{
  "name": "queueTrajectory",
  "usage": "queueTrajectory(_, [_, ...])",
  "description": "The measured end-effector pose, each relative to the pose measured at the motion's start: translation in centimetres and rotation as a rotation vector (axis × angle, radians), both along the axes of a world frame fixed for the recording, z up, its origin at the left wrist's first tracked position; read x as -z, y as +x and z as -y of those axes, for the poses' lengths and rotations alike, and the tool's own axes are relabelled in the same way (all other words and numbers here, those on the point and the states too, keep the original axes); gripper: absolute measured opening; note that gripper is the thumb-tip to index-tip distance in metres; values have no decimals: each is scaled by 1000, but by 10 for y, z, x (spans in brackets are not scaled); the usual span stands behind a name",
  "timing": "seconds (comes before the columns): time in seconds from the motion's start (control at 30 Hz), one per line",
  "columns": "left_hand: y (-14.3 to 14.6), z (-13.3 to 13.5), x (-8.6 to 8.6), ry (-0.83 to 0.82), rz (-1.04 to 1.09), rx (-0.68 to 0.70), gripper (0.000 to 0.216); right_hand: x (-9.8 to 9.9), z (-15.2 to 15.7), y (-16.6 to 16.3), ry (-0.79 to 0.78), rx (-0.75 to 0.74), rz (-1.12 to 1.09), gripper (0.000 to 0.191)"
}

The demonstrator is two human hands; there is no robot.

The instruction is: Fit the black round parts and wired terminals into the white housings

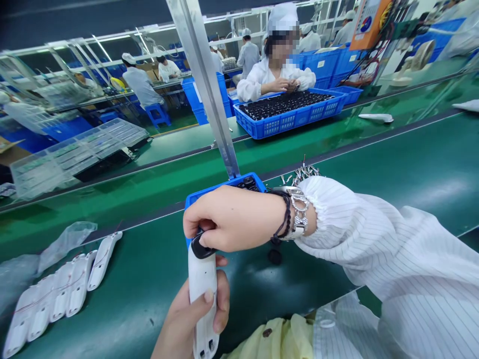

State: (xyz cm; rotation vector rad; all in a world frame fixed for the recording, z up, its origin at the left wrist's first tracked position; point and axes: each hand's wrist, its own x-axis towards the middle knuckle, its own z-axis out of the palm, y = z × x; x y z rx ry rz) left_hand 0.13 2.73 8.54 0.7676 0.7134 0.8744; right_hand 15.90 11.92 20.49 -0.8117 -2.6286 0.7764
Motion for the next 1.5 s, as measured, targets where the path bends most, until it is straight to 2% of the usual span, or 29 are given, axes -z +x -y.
queueTrajectory(0.23, [-16,-8,-6,20,-172,108,30,9,-1,3,94,-76,-47,17])
queueTrajectory(0.4, [-19,-10,-9,25,-197,93,29,17,-1,4,65,-16,-126,12])
queueTrajectory(0.53, [-19,-10,-8,19,-166,147,30,20,-1,5,-29,53,-174,9])
queueTrajectory(0.6, [-17,-9,-9,13,-199,115,30,25,-1,5,-116,114,-220,8])
queueTrajectory(0.73, [-7,-6,-12,78,-339,-32,28,50,-1,0,-486,298,-497,5])
queueTrajectory(0.83, [2,-9,-13,193,-541,-107,25,72,1,-9,-680,451,-725,13])
queueTrajectory(0.93, [7,-17,-13,322,-837,-171,25,82,7,-12,-674,544,-776,18])
queueTrajectory(1.07, [8,-26,-6,559,-1252,-254,23,75,14,0,-535,576,-589,28])
queueTrajectory(1.17, [5,-33,2,812,-1550,-200,27,69,14,17,-502,525,-441,35])
queueTrajectory(1.23, [5,-39,7,1023,-1678,-167,27,68,12,29,-511,517,-399,37])
queueTrajectory(1.37, [23,-56,8,1360,-1666,-68,30,73,12,58,-638,605,-331,32])
queueTrajectory(1.43, [36,-64,2,1445,-1583,-20,36,74,12,83,-742,660,-335,28])
queueTrajectory(1.5, [43,-72,-6,1516,-1497,-68,43,75,9,114,-768,733,-368,26])
